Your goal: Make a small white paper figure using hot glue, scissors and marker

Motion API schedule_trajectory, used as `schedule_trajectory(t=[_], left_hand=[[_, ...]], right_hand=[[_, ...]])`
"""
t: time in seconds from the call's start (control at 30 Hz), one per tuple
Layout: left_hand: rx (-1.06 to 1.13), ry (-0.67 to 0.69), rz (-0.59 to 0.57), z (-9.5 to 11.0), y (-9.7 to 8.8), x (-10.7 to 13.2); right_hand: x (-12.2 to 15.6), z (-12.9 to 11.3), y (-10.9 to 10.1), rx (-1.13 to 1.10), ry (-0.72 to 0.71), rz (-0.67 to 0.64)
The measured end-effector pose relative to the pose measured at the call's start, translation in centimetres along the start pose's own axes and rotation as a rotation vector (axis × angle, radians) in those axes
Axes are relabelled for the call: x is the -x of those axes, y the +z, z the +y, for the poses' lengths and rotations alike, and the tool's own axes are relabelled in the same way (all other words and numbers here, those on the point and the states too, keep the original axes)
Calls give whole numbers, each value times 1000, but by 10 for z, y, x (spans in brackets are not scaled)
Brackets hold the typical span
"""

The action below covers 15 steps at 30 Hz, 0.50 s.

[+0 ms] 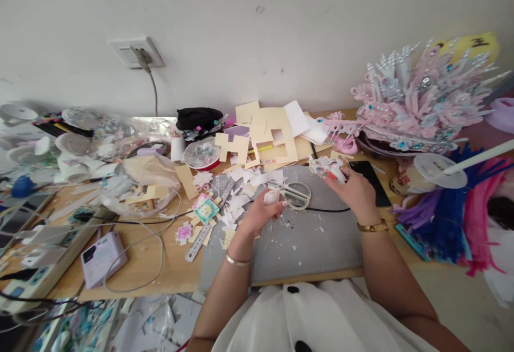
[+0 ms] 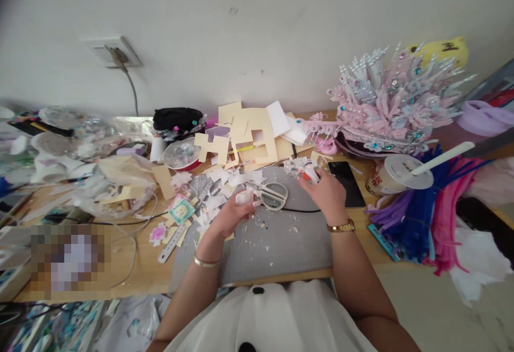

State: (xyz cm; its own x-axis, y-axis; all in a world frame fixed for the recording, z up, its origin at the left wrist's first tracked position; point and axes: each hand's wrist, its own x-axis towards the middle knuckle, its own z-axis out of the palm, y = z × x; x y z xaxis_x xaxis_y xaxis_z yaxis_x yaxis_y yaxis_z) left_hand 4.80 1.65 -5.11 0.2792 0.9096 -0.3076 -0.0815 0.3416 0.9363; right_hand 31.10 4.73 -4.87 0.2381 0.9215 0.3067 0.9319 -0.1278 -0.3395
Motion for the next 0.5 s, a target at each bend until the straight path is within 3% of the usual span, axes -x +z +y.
schedule_trajectory(t=[0.13, 0.3, 0.4, 0.5], left_hand=[[36, -19, -58, 7, 0, 3], [50, 9, -59, 15, 5, 7], [60, 1, -97, 16, 8, 9], [71, -42, -160, 16, 10, 8]], right_hand=[[2, -7, 13, 116, 2, -72], [3, -11, 20, 107, -20, -171], [4, -11, 15, 38, -66, -71], [9, -21, 6, -238, -188, -5]])
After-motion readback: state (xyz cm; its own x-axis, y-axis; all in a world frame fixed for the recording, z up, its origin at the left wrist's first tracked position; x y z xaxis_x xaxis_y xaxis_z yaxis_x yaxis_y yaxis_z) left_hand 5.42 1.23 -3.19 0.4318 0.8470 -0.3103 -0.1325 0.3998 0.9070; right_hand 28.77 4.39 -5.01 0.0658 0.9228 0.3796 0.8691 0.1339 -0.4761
